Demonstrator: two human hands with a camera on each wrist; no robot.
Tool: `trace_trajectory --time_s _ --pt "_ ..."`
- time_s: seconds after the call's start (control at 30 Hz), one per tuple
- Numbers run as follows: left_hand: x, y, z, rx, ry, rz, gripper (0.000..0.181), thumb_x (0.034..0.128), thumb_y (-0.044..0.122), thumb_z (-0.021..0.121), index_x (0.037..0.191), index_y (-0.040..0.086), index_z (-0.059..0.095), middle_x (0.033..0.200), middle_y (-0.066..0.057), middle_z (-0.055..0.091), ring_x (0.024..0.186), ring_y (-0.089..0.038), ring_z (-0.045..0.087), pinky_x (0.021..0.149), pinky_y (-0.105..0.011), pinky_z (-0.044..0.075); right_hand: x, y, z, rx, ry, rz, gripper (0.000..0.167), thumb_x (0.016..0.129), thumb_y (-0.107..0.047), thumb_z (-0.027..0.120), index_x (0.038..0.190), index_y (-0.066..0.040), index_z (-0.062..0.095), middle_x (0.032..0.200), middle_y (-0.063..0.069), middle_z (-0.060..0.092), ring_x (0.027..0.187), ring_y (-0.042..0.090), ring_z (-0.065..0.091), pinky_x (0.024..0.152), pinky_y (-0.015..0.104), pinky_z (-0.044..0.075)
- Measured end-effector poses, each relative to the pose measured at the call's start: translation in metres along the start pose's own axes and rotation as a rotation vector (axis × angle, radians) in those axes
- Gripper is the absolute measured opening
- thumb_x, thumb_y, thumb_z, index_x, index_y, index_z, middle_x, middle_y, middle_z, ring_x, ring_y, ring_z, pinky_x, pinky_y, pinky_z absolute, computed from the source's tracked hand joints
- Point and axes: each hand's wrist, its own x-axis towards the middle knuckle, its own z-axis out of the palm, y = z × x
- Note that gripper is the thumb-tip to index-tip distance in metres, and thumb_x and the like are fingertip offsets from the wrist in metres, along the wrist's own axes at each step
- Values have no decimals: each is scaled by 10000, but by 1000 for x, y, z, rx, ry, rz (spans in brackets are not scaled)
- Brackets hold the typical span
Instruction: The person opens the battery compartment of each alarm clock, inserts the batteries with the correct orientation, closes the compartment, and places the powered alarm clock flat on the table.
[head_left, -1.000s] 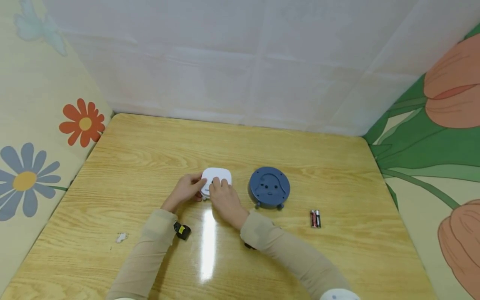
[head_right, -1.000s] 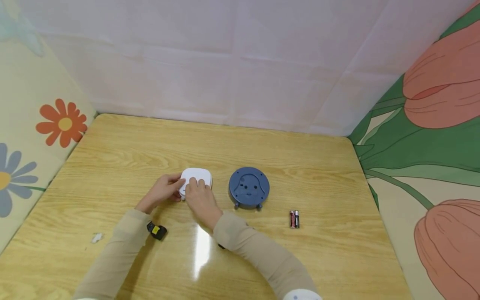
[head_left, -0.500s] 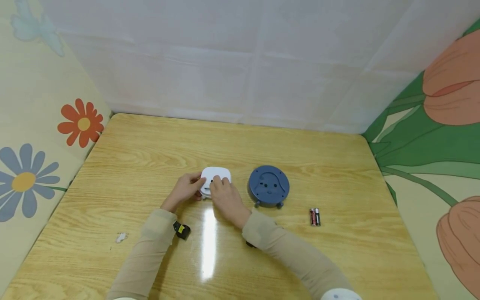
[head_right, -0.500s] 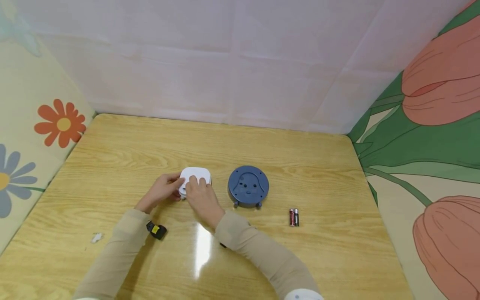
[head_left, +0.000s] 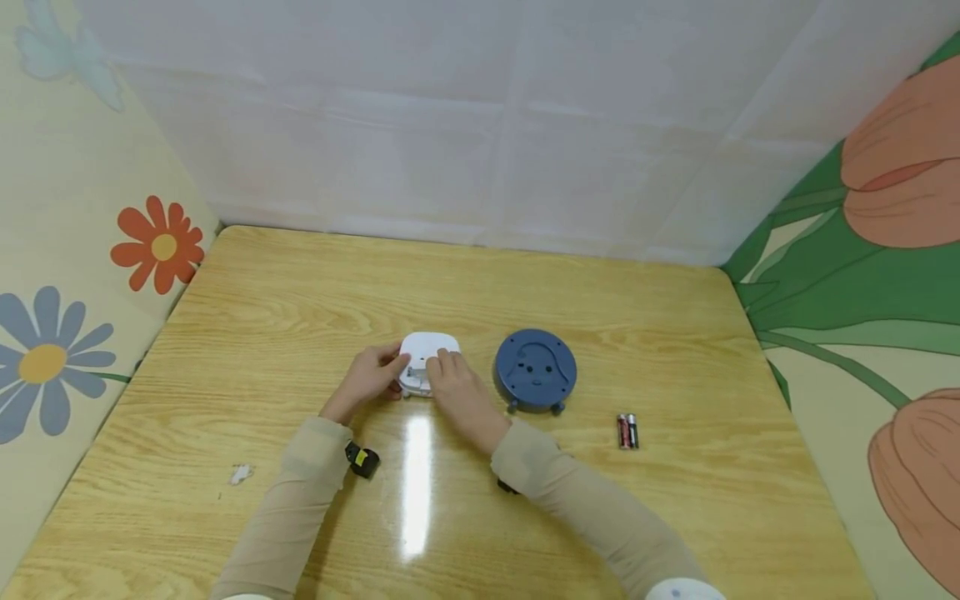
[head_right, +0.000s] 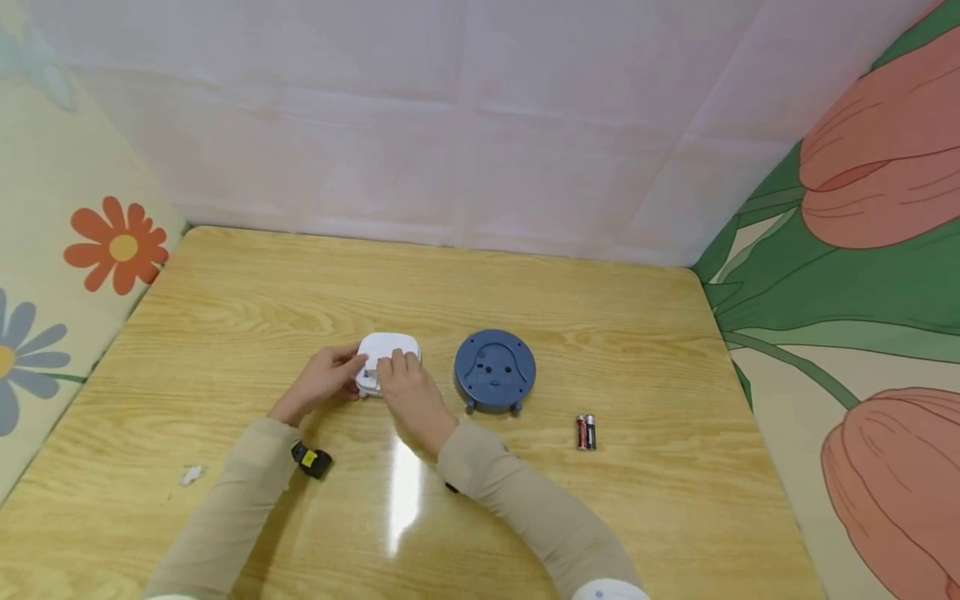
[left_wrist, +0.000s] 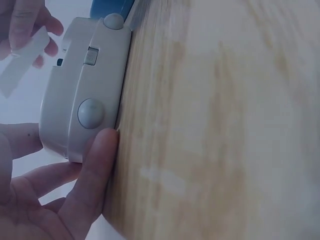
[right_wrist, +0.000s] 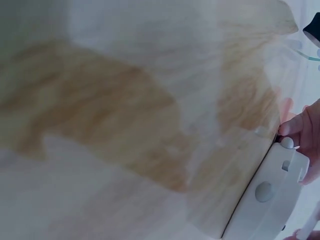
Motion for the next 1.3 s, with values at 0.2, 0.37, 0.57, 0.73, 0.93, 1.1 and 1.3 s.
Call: trace_trajectory --time_s 0.2,0.37,0.57,0.73,0.93,1.1,1.3 --pt "-1 1 0 7 0 -4 465 944 176 500 1328 -68 402 866 -213 601 533 -158 566 510 -305 554 -1 1 0 30 -22 -17 152 810 69 405 929 0 467 839 97 509 760 198 505 690 252 494" --pt "-1 0 -1 9 4 13 468 942 176 505 1326 -70 404 848 -212 610 517 -151 567 501 -309 553 0 2 -2 164 -84 42 140 880 -16 509 1013 16 480 882 100 535 789 200 511 706 257 486" --pt "-1 -1 -1 7 14 19 475 941 183 507 1327 -73 401 840 -208 611 507 -145 569 496 -309 554 4 7 -7 383 -181 134 231 925 -137 533 1064 47 537 926 126 570 845 222 537 765 288 486" --pt "-1 -2 0 7 16 36 476 939 177 508 1322 -84 399 831 -216 613 499 -148 570 490 -312 555 4 9 -9 438 -216 174 233 916 -144 549 1055 42 574 939 130 572 858 231 540 776 296 490" --pt "-1 -1 1 9 12 32 492 938 182 507 1325 -95 382 824 -211 611 501 -148 571 494 -313 555 2 12 -11 461 -206 171 189 910 -141 560 991 29 580 895 119 567 807 225 528 718 292 489" --pt "-1 -2 1 14 6 20 486 942 190 506 1332 -75 388 828 -207 609 511 -150 570 499 -311 555 -2 15 -15 462 -210 169 196 914 -151 556 1005 20 582 904 109 562 831 212 524 736 280 494" --pt "-1 -2 0 18 5 12 486 945 199 502 1337 -64 390 837 -204 610 514 -151 572 502 -306 554 -8 18 -20 460 -189 172 224 910 -148 564 1044 28 594 914 109 570 834 215 532 722 287 498"
